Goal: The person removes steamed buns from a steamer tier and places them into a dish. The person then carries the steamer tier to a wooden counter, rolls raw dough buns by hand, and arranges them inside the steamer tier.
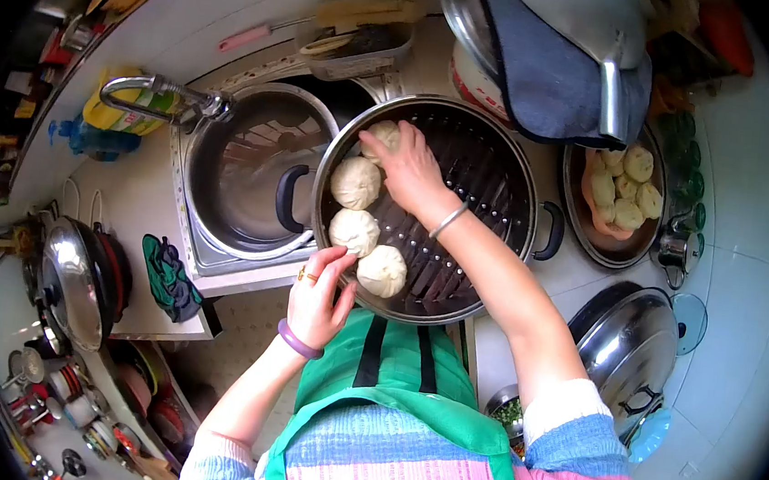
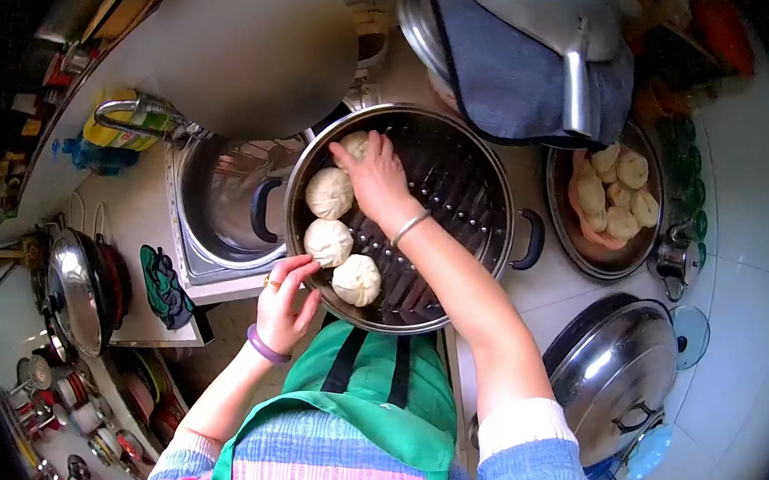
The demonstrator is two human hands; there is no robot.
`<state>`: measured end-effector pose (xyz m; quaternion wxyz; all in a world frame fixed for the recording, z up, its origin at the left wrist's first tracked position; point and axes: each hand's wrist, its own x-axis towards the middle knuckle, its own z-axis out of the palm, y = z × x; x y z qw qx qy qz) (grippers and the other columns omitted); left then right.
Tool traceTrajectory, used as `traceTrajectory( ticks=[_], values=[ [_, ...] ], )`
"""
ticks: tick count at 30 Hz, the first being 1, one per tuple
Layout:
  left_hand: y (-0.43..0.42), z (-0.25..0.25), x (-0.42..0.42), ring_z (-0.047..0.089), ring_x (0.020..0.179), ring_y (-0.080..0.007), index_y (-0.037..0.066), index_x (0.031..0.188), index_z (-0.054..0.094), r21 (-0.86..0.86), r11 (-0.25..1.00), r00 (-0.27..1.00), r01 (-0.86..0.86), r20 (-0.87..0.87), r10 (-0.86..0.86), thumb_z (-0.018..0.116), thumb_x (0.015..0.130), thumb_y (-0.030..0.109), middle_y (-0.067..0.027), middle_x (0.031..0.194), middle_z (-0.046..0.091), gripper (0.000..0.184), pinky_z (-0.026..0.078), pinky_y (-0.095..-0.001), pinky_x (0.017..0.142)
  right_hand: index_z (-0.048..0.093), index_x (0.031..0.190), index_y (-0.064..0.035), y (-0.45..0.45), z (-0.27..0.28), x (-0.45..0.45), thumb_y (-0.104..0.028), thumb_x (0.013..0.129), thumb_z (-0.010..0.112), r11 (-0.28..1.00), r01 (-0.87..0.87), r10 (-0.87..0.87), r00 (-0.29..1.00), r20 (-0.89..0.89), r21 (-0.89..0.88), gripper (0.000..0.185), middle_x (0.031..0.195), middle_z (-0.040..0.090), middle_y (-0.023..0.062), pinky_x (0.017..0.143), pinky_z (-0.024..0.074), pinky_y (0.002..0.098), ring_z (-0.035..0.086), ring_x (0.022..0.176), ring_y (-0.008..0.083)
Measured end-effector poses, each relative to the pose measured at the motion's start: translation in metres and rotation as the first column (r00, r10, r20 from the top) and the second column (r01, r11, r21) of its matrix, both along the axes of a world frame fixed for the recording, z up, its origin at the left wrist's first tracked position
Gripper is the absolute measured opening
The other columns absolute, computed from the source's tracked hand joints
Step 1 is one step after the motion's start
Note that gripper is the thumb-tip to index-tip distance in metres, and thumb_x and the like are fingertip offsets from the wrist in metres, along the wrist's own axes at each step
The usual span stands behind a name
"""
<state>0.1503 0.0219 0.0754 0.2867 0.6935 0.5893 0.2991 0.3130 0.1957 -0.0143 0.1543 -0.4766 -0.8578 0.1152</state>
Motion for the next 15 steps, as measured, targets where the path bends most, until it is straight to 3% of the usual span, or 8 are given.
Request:
traceTrajectory(
  ticks=[5,12,15],
  values=[
    [-0.013,-0.007,-0.022,0.06,0.101,-0.034,0.003,0.11,0.061,0.021,0.998,0.998,-0.059,0.026,0.058,0.066,0.075,0.0,-0.0163,0.113,0.059,0.035,0.051,-0.0391,0.084,0.055,0.127,-0.0241,0.015,-0.014,-0.013,-0.008,0.084,0.052,1.0,-0.008,0.014,0.984,0.176,-0.03,0.046,0.113,0.046,0.0222,0.081,0.0492,0.0439,0.05,0.102,0.0391],
    [-0.011,-0.008,-0.03,0.061,0.1,-0.0338,0.002,0.109,0.061,0.025,0.995,0.995,-0.1,0.031,0.099,0.065,0.076,-0.001,-0.0164,0.111,0.06,0.033,0.051,-0.039,0.085,0.058,0.118,-0.0215,0.014,-0.012,-0.007,-0.009,0.073,0.067,0.999,-0.015,0.015,1.0,0.016,-0.034,0.048,0.122,0.046,0.0214,0.089,0.0475,0.044,0.049,0.108,0.0402],
    [0.001,-0.006,-0.027,0.061,0.1,-0.0342,0.002,0.109,0.061,0.048,0.994,0.994,-0.096,0.054,0.093,0.065,0.076,-0.001,-0.0167,0.111,0.06,0.034,0.05,-0.0391,0.085,0.056,0.121,-0.0221,0.004,-0.013,-0.001,-0.011,0.069,0.074,0.993,0.111,-0.115,0.986,-0.12,-0.035,0.056,0.128,0.042,0.0225,0.094,0.0457,0.0442,0.046,0.113,0.0423]
  ],
)
